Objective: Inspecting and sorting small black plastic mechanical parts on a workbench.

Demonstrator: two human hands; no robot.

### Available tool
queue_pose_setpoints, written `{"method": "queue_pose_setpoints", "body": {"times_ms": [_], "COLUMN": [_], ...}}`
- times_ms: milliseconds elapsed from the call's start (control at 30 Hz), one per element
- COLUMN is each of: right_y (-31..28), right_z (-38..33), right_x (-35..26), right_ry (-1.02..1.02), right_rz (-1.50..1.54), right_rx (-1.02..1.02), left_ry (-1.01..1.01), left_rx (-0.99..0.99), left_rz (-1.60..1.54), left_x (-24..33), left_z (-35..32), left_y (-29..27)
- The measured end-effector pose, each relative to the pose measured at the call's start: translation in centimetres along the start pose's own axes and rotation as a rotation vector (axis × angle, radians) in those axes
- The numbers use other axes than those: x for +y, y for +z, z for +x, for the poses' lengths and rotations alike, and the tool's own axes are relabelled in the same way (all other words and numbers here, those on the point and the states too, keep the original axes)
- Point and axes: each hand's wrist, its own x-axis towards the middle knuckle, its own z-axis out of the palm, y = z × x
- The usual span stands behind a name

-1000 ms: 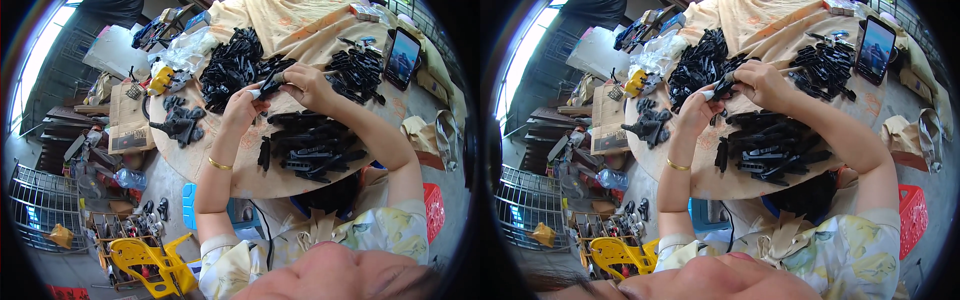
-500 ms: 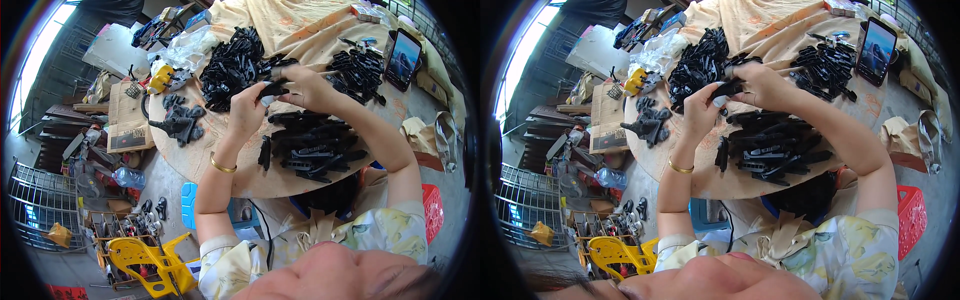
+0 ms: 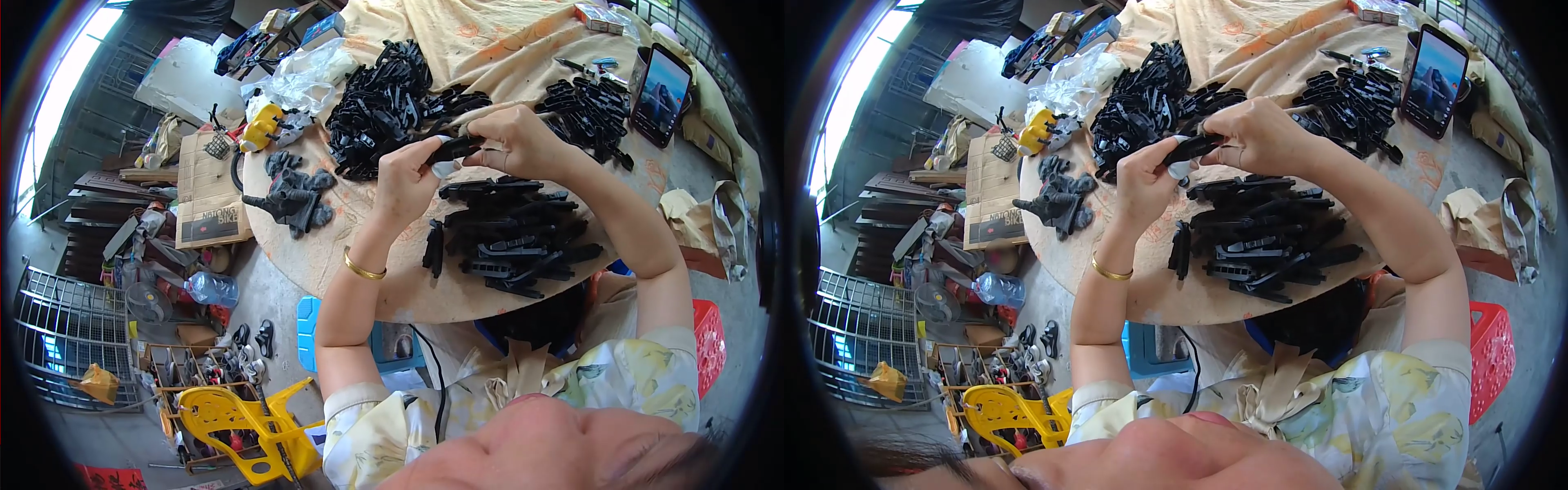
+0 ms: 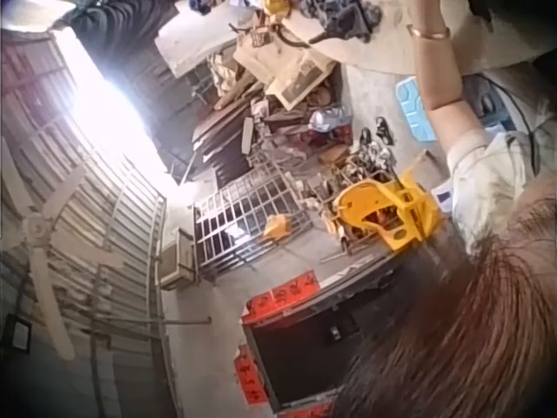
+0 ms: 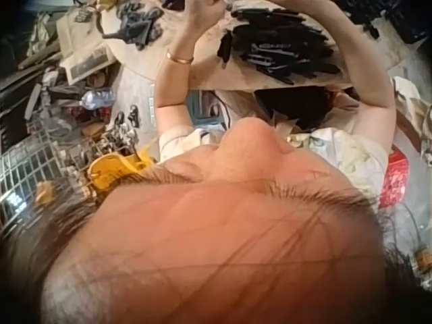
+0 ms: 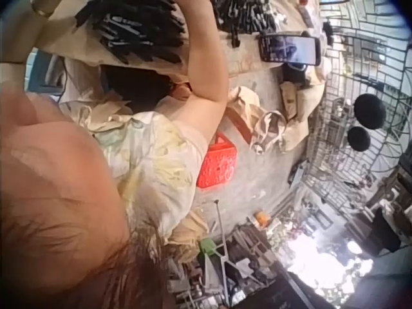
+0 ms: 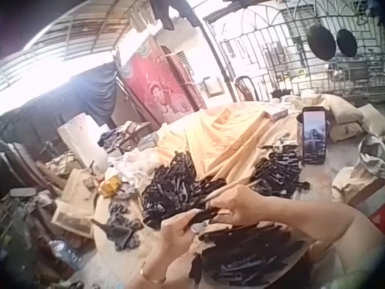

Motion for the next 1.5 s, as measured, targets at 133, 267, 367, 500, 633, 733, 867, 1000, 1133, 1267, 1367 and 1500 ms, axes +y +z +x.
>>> {"method": "queue_pose_setpoints", "body": {"times_ms": [133, 267, 367, 500, 633, 733, 867, 1000, 1133, 1267, 1367, 1500], "right_y": [0.4, 0.6, 0.6, -0.5, 2.0, 4.0, 3.8, 3.3, 3.4, 0.9, 0.4, 0.8], "right_z": [0.0, 0.0, 0.4, 0.9, 0.4, 0.6, 1.3, 1.1, 1.0, 0.3, 0.8, 0.9], "right_x": [0.2, 0.0, 0.3, 1.7, 5.1, 5.5, 3.7, 3.4, 3.5, 2.9, 2.1, 1.4], "right_ry": [-0.072, -0.029, 0.022, 0.405, 0.182, 0.144, 0.181, 0.185, 0.214, 0.217, 0.308, 0.464], "right_rz": [0.002, -0.021, 0.091, 0.898, -0.107, -0.317, -0.423, -0.471, -0.41, -0.148, 0.491, 0.901], "right_rx": [0.08, 0.042, -0.038, -0.047, 0.119, 0.037, -0.081, -0.169, -0.03, 0.194, 0.256, 0.153], "left_ry": [-0.076, -0.13, -0.218, 0.013, 0.305, 0.174, -0.027, 0.067, 0.053, -0.243, -0.394, -0.46], "left_rx": [0.019, -0.005, -0.053, -0.191, -0.368, -0.276, 0.062, -0.031, 0.032, 0.089, 0.169, 0.143], "left_rz": [-0.092, -0.285, -0.381, -0.236, -0.139, -0.205, 0.345, 0.533, 0.505, -0.235, -0.846, -0.955], "left_x": [-0.4, -1.0, -1.1, 0.8, 2.3, 0.6, -3.8, -5.8, -4.4, -3.5, -2.6, -0.9], "left_z": [-0.1, 0.2, 0.1, -0.1, -0.5, 0.6, 2.6, 4.2, 3.3, 3.2, 2.3, 1.7], "left_y": [0.3, 0.3, -0.6, -0.9, 1.0, 0.6, -0.3, 2.0, 2.0, 1.4, 1.5, 2.6]}}
